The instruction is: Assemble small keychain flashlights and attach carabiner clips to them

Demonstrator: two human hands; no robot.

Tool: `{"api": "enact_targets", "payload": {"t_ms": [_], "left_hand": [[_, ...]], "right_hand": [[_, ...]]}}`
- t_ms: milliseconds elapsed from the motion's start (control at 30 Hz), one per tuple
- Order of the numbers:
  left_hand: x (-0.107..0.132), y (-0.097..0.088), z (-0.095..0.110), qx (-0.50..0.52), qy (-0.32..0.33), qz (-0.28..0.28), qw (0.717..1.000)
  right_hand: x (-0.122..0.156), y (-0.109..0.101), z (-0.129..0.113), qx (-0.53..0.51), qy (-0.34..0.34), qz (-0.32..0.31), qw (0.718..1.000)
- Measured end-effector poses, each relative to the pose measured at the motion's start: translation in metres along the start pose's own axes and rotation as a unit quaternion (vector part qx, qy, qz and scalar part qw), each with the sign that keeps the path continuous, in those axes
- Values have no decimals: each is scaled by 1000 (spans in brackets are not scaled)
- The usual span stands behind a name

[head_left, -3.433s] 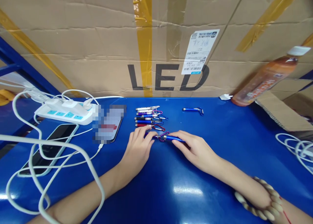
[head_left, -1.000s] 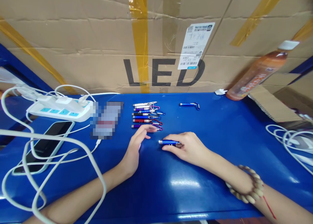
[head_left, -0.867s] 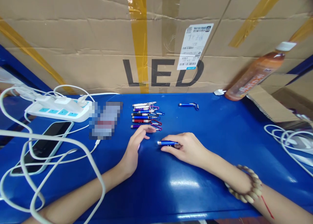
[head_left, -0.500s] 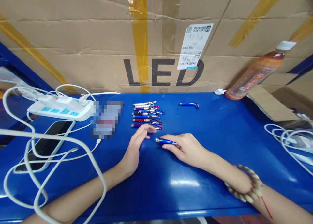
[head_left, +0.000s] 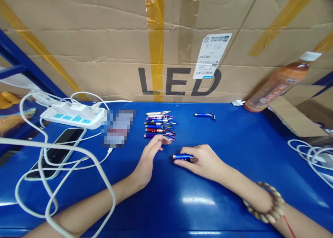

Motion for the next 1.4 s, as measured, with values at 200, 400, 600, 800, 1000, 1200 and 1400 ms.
{"api": "enact_targets", "payload": {"t_ms": [200,400,600,800,1000,1200,1400], "left_hand": [[-1,-1,-1,-1,12,2,1000],[-1,-1,-2,0,17,6,1000],[-1,-1,-1,1,16,1,1000],[0,-1,0,1,12,0,1000],[-1,-2,-1,-5,11,0,1000],[-3,-2,-2,-13,10,2,1000],[-2,-2,-1,-17,0,5,1000]], "right_hand": [[-1,0,0,40,-2,-5,999],[-2,1,-1,70,-23,-40,996],[-2,0,-5,71,-64,-63,993],[-2,-2,-5,49,-64,-63,995],[-3,-1,-5,61,-66,-69,994],[-3,-2,-5,69,-62,-64,994],[-3,-3,-7,59,-79,-62,993]]}}
Point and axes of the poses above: each hand's wrist, its own x-axis away from the middle knuckle, its own y-axis out of the palm, z = x × y, the point moved 3 cm from there along -x, towards the middle knuckle, and after that the axes turned 2 degrees about x, right-handed, at the moved point
